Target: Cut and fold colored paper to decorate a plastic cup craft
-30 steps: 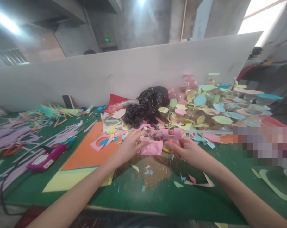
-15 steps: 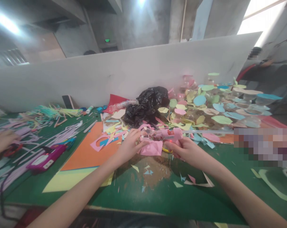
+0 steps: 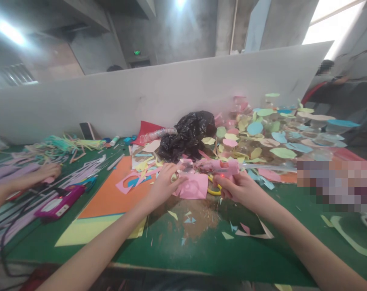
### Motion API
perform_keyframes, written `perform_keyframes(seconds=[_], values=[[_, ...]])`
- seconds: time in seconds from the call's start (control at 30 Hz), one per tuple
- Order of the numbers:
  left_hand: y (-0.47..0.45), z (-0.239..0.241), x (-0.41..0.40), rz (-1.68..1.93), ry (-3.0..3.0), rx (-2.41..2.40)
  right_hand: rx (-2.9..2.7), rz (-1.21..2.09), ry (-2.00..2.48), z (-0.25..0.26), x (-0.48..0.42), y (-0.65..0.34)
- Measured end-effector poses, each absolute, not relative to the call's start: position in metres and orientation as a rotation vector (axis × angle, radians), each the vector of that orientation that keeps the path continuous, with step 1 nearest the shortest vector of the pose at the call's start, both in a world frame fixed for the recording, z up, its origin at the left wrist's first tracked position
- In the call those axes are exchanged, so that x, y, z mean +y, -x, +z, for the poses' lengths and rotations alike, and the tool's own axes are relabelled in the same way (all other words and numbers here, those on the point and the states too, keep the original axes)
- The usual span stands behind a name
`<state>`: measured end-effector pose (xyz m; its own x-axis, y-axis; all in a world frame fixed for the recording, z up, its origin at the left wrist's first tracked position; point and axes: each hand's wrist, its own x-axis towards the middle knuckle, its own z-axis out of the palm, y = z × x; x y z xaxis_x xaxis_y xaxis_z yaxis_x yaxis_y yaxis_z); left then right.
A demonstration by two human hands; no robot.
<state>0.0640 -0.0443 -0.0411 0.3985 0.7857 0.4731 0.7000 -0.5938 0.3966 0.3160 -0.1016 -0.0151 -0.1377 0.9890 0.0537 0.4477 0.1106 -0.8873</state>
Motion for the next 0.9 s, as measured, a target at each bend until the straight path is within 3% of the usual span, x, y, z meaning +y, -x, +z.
perform_keyframes(seconds=[0.9], values=[[-0.0653,-0.0335,-0.0457,1.087,-2.431,1.410,-1.706,0.946,1.438,-0.0159,-0.0998,-0.3161]])
